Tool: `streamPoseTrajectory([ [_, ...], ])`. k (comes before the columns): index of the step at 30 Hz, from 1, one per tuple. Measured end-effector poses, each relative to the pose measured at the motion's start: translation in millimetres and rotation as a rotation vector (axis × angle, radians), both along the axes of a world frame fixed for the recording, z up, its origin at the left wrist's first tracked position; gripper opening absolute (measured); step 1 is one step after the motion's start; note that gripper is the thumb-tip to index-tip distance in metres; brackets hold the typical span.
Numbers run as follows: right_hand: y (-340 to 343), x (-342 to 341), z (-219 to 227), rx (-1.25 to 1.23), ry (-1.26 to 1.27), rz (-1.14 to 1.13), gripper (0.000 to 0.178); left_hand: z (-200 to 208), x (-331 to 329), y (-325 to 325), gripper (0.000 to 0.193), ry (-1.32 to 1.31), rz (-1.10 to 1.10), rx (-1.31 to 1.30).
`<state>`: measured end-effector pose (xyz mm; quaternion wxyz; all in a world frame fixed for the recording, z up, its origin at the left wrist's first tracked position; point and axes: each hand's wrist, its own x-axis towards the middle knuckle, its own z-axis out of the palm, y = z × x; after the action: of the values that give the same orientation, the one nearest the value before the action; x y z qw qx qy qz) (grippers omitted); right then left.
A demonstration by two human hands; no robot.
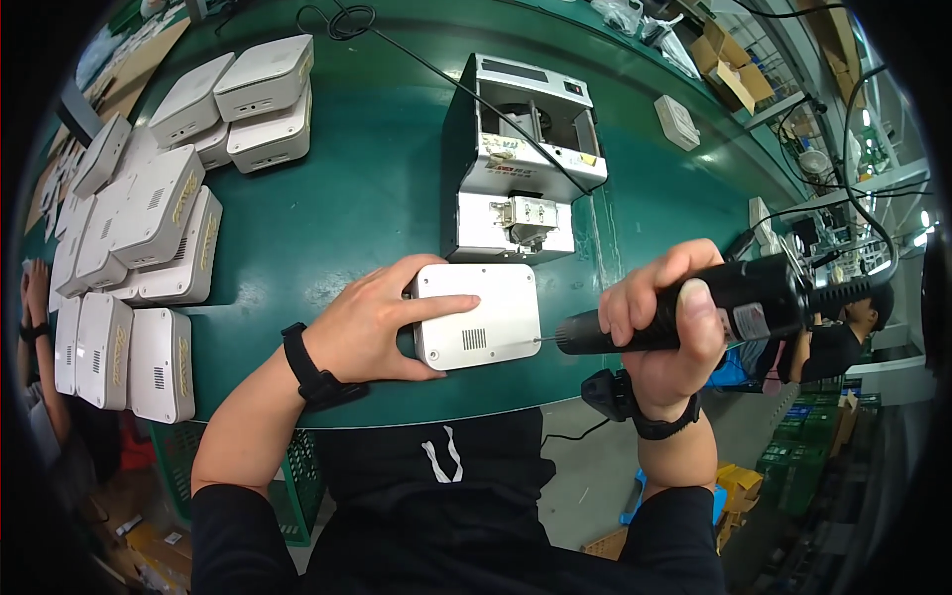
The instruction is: The person picks up a white box, places it on the table, and uses a power screwdriver to drive screws into it. They then turn the box over, place it on a stack, and repeat the process with another box.
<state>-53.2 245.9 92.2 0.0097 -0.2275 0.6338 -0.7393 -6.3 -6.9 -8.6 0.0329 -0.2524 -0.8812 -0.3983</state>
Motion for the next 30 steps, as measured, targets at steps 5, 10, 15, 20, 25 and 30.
streamPoseTrajectory([
  [5,-0.1,-1.5,-4.6,-0.029,0.032,0.08,0.028,0.6,-2.3,-1.7,0.075,-0.001,-0.006,0.006],
  [10,2.4,3.1,-8.9,-0.074,0.025,0.066,0.028,-0.9,-2.1,-2.2,0.074,0.02,0.001,0.028],
  [15,1.8,3.0,-5.9,-0.046,0.043,0.059,0.03,-1.5,-2.2,-3.7,0.074,0.042,0.002,0.042],
  [20,-9.7,-11.8,16.1,-0.129,0.096,0.05,0.027,0.4,-1.0,-4.8,0.074,0.035,-0.008,0.031],
  [25,-42.1,-46.7,36.7,-0.207,0.161,-0.016,0.024,1.7,2.8,-3.9,0.074,0.025,-0.013,0.009],
  [30,-54.3,-66.4,30.0,-0.057,0.138,-0.123,0.025,0.8,3.9,-3.4,0.075,0.031,-0.016,0.033],
])
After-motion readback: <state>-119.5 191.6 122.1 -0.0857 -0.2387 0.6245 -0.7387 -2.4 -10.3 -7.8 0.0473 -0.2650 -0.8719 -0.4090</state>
